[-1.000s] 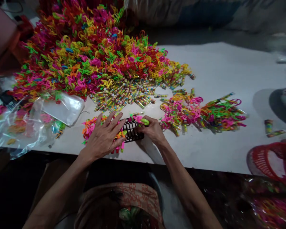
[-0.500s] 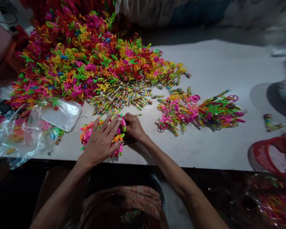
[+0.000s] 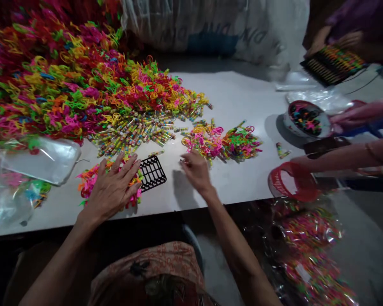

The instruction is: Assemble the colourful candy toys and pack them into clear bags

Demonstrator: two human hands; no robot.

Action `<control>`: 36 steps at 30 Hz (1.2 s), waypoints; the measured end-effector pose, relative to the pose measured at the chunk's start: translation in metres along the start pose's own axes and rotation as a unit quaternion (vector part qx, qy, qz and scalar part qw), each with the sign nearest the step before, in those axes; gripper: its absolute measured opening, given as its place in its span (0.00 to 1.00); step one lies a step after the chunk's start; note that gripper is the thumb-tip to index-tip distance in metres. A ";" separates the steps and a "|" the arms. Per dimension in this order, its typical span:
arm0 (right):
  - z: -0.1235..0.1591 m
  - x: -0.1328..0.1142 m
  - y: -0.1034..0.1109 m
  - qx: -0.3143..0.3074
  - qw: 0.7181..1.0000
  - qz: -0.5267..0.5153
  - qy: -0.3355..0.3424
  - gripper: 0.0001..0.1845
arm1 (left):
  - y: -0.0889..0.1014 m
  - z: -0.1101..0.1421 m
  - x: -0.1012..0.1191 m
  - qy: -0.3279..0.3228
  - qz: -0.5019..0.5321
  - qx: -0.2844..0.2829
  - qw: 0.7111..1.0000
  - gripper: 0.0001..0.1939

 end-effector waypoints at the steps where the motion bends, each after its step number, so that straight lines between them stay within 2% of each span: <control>1: 0.007 0.020 0.012 0.002 0.997 0.048 -0.054 0.08 | -0.001 0.000 0.001 0.002 0.000 0.001 1.000 0.26; 4: 0.016 0.055 0.028 -0.045 0.978 0.161 -0.124 0.07 | -0.002 -0.001 0.005 0.007 -0.008 -0.002 1.000 0.26; 6: 0.011 0.059 0.028 -0.062 0.971 0.191 -0.126 0.07 | -0.003 -0.001 0.009 0.009 -0.015 -0.008 1.000 0.25; 9: 0.004 0.056 0.025 -0.048 0.976 0.170 -0.127 0.05 | -0.005 0.000 0.012 0.009 -0.022 -0.019 1.000 0.25; 11: 0.003 0.051 0.025 -0.009 0.987 0.108 -0.117 0.02 | -0.005 0.000 0.012 0.009 -0.027 -0.023 0.999 0.25; 14: 0.012 0.039 0.017 0.039 0.993 -0.057 -0.097 0.03 | -0.004 -0.001 0.011 0.012 -0.028 -0.024 0.999 0.26; 16: 0.020 0.026 0.002 0.020 0.977 -0.192 -0.091 0.06 | -0.003 -0.001 0.012 0.015 -0.026 -0.023 0.999 0.26; 18: 0.027 0.009 -0.018 -0.022 0.948 -0.305 -0.084 0.08 | -0.002 -0.001 0.012 0.016 -0.024 -0.021 0.999 0.26; 21: 0.033 -0.016 -0.040 -0.058 0.922 -0.377 -0.064 0.11 | -0.001 -0.002 0.013 0.013 -0.017 -0.020 1.000 0.27; 25: 0.035 -0.041 -0.055 -0.071 0.929 -0.363 -0.021 0.07 | -0.001 -0.002 0.013 0.013 -0.012 -0.013 1.000 0.27; 30: 0.033 -0.057 -0.063 -0.069 0.940 -0.331 0.046 0.12 | 0.000 -0.002 0.013 0.016 -0.009 -0.024 1.000 0.27; 36: 0.036 -0.063 -0.067 -0.108 0.972 -0.186 0.099 0.09 | 0.001 -0.003 0.014 0.019 0.007 -0.035 0.999 0.27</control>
Point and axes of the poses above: each hand's wrist, its own z-axis away from the middle knuckle, its own y-axis out of the back of the hand, x = y × z, the point moved 4 cm from there along -z, towards the middle knuckle, and after that the axes turned 2 degrees about z, right-handed, at the moved point
